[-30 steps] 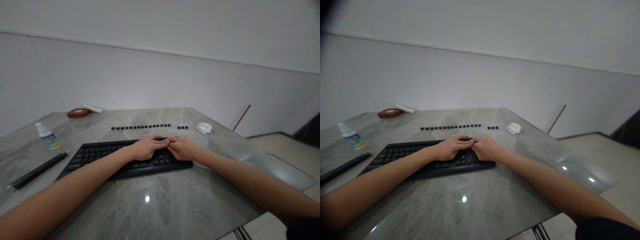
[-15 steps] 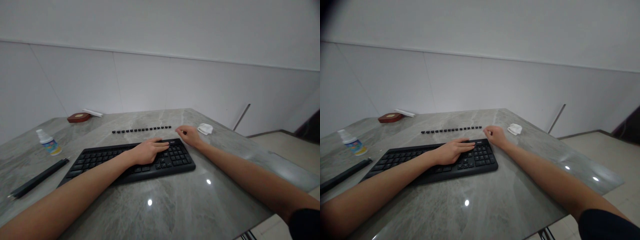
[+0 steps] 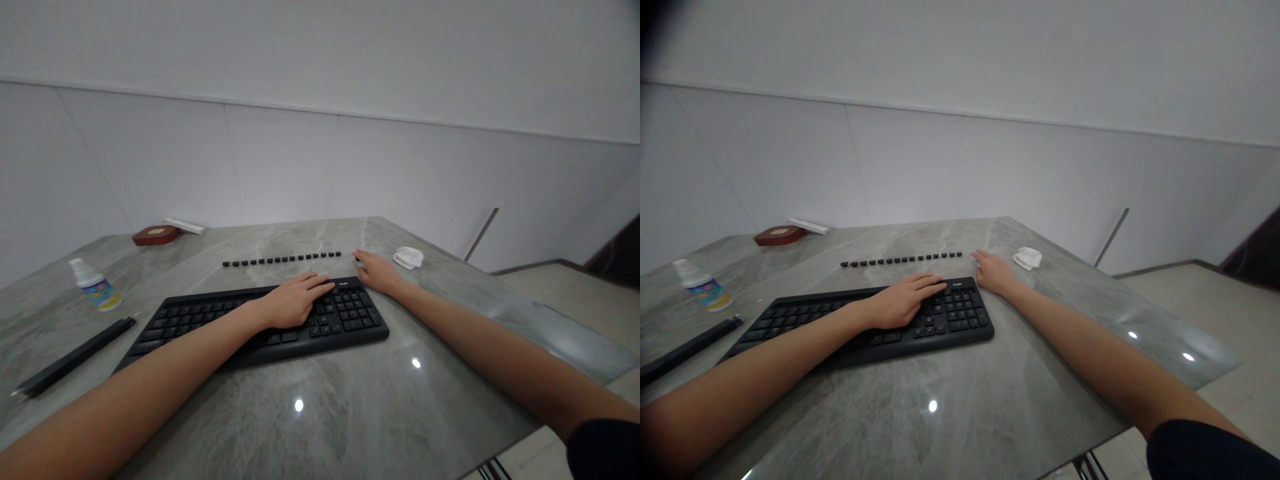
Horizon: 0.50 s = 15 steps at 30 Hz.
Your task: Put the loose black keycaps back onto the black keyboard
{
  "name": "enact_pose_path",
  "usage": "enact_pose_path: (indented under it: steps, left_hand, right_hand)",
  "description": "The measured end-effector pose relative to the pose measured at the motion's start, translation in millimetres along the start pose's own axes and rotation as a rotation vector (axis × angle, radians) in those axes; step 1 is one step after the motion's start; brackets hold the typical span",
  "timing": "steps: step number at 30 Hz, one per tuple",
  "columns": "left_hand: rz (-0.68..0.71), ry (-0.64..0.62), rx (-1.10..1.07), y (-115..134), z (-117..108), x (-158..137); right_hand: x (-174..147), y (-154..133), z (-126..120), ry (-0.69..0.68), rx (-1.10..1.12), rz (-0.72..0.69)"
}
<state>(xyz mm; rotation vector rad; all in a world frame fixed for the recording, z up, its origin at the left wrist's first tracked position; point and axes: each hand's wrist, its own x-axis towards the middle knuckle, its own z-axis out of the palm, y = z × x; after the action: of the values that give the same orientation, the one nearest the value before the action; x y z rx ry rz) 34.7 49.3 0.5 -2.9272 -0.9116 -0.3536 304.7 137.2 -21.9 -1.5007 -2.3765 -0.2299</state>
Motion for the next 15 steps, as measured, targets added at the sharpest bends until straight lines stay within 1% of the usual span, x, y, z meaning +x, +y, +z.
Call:
enact_pose_path:
  steps: [4, 12, 15]
  left_hand:
    - [-0.016, -0.043, 0.033, 0.2, -1.0, 0.1]
    - [-0.023, -0.008, -0.005, -1.6, -0.1, -0.6]
    - [-0.034, -0.014, -0.027, -1.1, -0.7, -0.6]
  right_hand:
    - [0.4, 1.6, 0.0, -0.039, -0.006, 0.019]
    - [-0.1, 0.9, -0.2, -0.037, 0.002, 0.055]
    - [-0.2, -0.1, -1.7, -0.033, 0.023, 0.032]
